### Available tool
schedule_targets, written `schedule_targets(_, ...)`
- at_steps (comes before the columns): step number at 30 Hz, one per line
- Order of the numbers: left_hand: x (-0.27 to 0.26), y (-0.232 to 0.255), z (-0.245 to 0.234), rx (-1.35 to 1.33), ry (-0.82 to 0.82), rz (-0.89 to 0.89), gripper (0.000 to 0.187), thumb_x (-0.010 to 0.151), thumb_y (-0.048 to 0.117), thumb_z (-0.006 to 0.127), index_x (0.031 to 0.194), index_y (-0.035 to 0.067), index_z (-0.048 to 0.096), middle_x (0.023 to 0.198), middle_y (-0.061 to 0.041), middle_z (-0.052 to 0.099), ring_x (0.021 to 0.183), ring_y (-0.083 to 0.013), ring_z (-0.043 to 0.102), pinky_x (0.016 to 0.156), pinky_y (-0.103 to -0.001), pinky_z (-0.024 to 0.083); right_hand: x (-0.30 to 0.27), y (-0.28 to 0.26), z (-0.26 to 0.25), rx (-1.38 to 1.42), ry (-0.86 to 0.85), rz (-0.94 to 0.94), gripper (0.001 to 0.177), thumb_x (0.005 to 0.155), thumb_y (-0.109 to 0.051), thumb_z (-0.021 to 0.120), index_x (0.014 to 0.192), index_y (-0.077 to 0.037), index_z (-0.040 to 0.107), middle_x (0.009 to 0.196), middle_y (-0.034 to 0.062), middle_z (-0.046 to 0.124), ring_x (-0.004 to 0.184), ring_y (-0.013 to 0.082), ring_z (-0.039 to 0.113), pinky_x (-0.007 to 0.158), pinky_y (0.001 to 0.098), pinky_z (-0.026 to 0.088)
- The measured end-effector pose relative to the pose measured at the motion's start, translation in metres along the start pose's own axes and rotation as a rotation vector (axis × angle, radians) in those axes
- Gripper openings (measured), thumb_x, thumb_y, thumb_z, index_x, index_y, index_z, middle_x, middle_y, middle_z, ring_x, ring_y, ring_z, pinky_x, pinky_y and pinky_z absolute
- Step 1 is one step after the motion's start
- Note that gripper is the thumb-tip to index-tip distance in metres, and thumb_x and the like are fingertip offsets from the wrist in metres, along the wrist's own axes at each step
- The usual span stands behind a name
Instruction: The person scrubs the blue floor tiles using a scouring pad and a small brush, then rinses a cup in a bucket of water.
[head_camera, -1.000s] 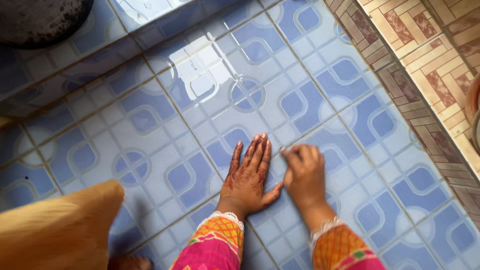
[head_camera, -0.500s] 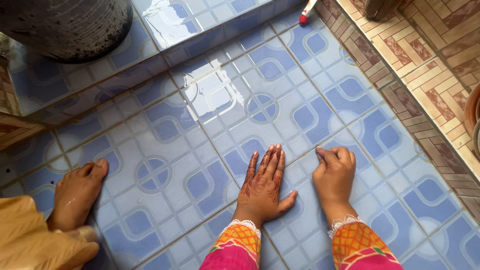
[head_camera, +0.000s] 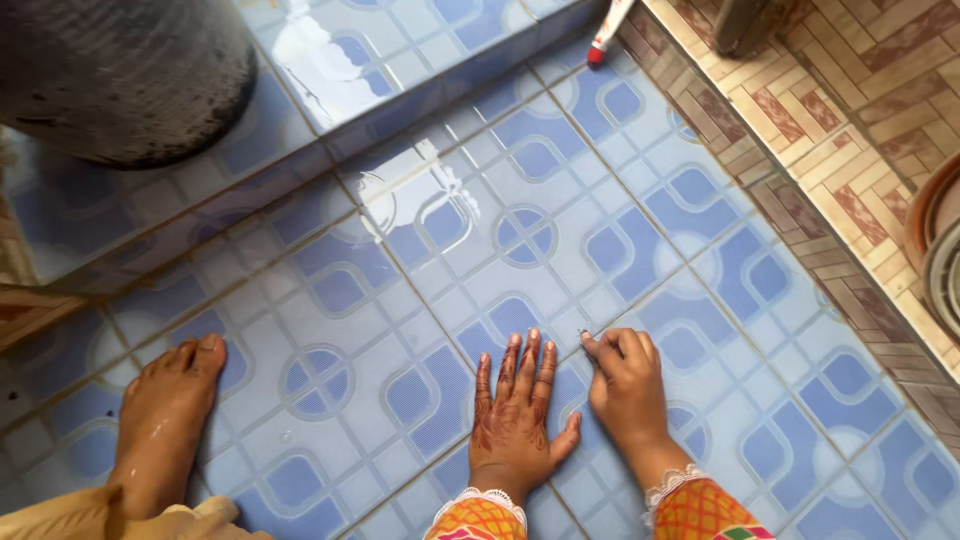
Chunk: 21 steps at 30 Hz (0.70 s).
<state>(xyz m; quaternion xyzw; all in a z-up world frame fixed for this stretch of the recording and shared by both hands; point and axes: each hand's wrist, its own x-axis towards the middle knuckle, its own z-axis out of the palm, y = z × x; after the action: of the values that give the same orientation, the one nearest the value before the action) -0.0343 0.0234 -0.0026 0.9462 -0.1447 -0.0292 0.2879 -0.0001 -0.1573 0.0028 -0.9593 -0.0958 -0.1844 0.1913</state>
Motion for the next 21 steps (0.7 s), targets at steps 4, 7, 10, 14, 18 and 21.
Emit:
schedule_targets(4,-0.001,0.001,0.002,-0.018,0.028,0.016,0.091,0.086,0.054,0.058,0.160,0.013,0.022,0.167,-0.007,0.018,0.154,-0.0249,0.009,0.121,-0.053,0.000,0.019,0.020,-0.008,-0.046,0.079,0.208,0.019,0.086,0.004,0.071,0.101,-0.008,0.075,0.096,0.0096,0.063,0.094,0.0322,0.059,0.086,0.0426,0.048)
schedule_targets(7,0.001,-0.001,0.004,0.013,0.063,0.028,0.092,0.087,0.054,0.056,0.161,0.012,0.022,0.168,-0.007,0.019,0.155,-0.0243,0.008,0.122,-0.052,0.000,0.010,0.010,0.003,-0.069,0.076,0.086,0.018,0.081,0.007,0.069,0.094,-0.005,0.070,0.096,0.0104,0.062,0.096,0.0328,0.059,0.096,0.0474,0.047)
schedule_targets(10,0.002,0.000,0.006,0.015,-0.021,-0.001,0.092,0.083,0.054,0.057,0.157,0.013,0.021,0.166,-0.007,0.016,0.153,-0.0248,0.006,0.119,-0.054,-0.002,0.009,0.017,-0.008,-0.051,-0.016,0.012,0.034,0.072,0.008,0.067,0.100,-0.008,0.077,0.092,0.0106,0.062,0.091,0.0327,0.060,0.085,0.0445,0.048)
schedule_targets(14,0.001,0.001,0.007,0.005,-0.013,-0.009,0.092,0.084,0.055,0.056,0.159,0.015,0.020,0.166,-0.006,0.016,0.153,-0.0236,0.007,0.120,-0.053,-0.001,0.018,0.014,-0.004,-0.079,0.087,0.193,0.022,0.086,0.006,0.070,0.103,-0.006,0.076,0.096,0.0101,0.063,0.093,0.0328,0.057,0.085,0.0419,0.048)
schedule_targets(18,0.002,0.000,0.005,0.014,-0.076,-0.031,0.093,0.084,0.054,0.056,0.160,0.016,0.018,0.167,-0.004,0.015,0.153,-0.0233,0.007,0.120,-0.053,-0.002,0.003,-0.010,0.004,-0.023,0.052,0.062,0.031,0.075,0.008,0.065,0.101,-0.005,0.076,0.097,0.0125,0.062,0.096,0.0330,0.058,0.088,0.0424,0.049)
schedule_targets(21,-0.002,-0.001,0.007,0.019,0.011,-0.003,0.091,0.087,0.056,0.054,0.161,0.015,0.020,0.168,-0.005,0.017,0.155,-0.0227,0.009,0.123,-0.052,0.000,0.007,0.007,-0.003,-0.067,0.019,0.126,0.031,0.077,0.009,0.065,0.101,-0.006,0.078,0.096,0.0114,0.063,0.093,0.0327,0.057,0.085,0.0426,0.049)
